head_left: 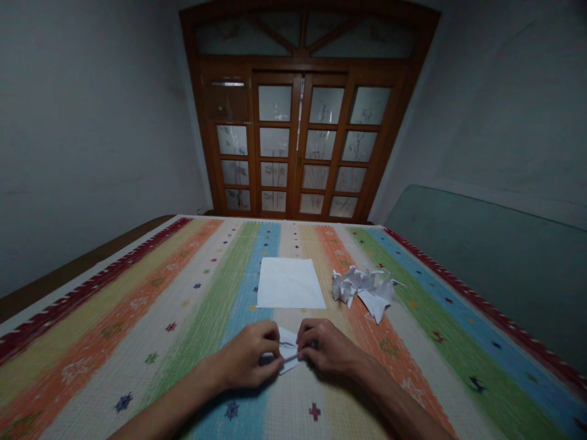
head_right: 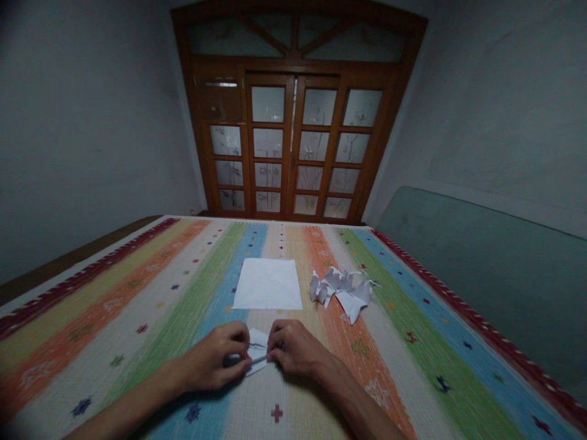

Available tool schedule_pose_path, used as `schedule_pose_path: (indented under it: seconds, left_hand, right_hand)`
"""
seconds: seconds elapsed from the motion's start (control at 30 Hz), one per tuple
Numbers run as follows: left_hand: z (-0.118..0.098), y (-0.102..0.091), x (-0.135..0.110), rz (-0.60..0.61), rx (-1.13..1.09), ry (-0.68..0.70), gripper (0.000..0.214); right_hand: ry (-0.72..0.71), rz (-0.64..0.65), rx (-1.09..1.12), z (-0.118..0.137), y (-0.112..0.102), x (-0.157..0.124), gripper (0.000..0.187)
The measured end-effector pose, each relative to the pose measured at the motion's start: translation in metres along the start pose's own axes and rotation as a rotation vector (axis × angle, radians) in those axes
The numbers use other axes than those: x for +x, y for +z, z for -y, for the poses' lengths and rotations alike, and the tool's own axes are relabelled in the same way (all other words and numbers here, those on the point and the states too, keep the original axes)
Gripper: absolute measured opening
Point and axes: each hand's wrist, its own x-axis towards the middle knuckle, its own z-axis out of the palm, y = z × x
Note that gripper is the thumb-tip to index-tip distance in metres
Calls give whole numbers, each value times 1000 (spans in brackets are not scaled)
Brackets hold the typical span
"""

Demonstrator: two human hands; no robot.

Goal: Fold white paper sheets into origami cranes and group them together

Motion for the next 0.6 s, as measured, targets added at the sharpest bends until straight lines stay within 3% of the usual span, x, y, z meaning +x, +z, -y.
schedule_pose_path:
  seconds: [0.6]
  left_hand:
    - [-4,-16,2,162,5,-43,6]
  right_hand:
    - [18,12,59,-4,1,2,17]
